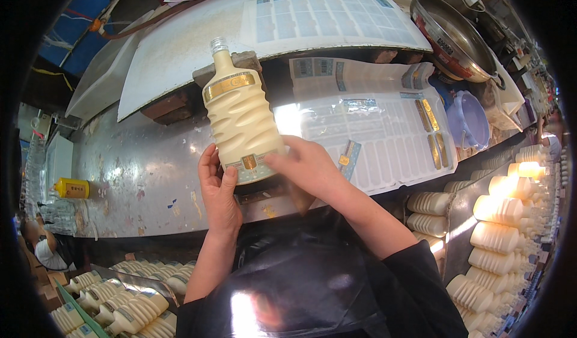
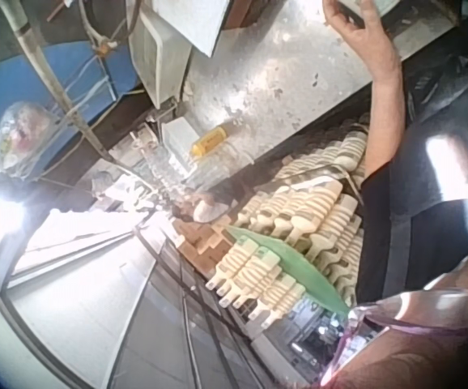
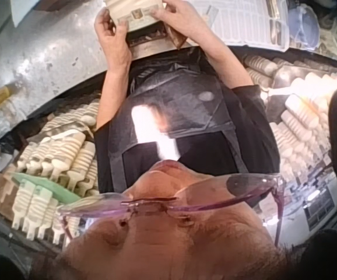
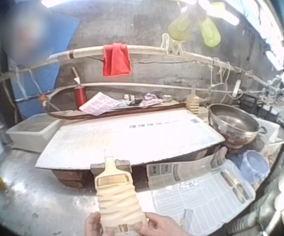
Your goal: The person repeatedly picks up cream-colored ribbed bottles, applies a rectangular label to the body, smooths it with a small tool, and places the bottle on a nearby tray. The process is repeated for multiple bottles in a continuous sequence.
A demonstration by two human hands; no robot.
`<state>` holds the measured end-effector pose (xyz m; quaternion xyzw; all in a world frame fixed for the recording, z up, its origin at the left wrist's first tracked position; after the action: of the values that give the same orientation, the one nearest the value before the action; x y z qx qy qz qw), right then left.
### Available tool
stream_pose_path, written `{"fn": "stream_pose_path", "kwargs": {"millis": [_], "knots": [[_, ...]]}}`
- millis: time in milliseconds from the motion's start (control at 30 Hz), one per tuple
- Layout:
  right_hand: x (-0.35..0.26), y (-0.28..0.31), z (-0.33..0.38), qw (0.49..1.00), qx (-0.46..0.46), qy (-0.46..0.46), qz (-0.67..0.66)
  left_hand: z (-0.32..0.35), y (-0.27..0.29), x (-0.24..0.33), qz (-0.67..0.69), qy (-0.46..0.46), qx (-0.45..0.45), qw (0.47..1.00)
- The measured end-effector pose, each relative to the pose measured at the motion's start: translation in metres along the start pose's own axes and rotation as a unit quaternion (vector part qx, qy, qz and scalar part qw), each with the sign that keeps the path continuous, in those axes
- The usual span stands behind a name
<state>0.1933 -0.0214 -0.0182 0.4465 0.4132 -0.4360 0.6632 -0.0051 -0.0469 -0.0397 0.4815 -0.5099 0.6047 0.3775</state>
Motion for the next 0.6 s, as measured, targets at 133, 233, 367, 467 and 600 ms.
{"fn": "stream_pose_path", "kwargs": {"millis": [133,233,367,467,600], "knots": [[0.0021,0.0004,-0.0007,1.000,-0.002,-0.006,-0.003,0.0000,-0.0017,0.0024,0.001,0.006,-0.007,1.000],[-0.0021,-0.0010,0.0000,1.000,-0.011,0.001,-0.010,-0.0001,-0.0018,0.0026,0.001,0.005,-0.005,1.000],[0.0011,-0.0017,-0.0006,1.000,-0.014,0.003,-0.016,-0.0001,-0.0027,0.0023,0.003,0.004,-0.007,1.000],[0.0055,-0.0031,-0.0021,1.000,-0.019,0.003,-0.017,-0.0004,-0.0017,0.0014,0.001,0.002,-0.007,1.000],[0.0075,-0.0024,-0.0026,0.999,-0.028,-0.010,-0.013,0.0001,-0.0026,0.0024,0.004,0.007,-0.002,1.000]]}}
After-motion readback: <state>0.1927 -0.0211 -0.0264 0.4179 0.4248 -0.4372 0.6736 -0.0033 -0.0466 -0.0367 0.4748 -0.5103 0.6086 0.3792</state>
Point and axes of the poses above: each hand's wrist, its own z-axis away from the middle knuckle, its own y-axis out of the back of the hand, x = y × z, the point moved 7 cm from there along -z, towards the middle knuckle, and after that the axes turned 2 degrees about x, right-handed, at the moved point
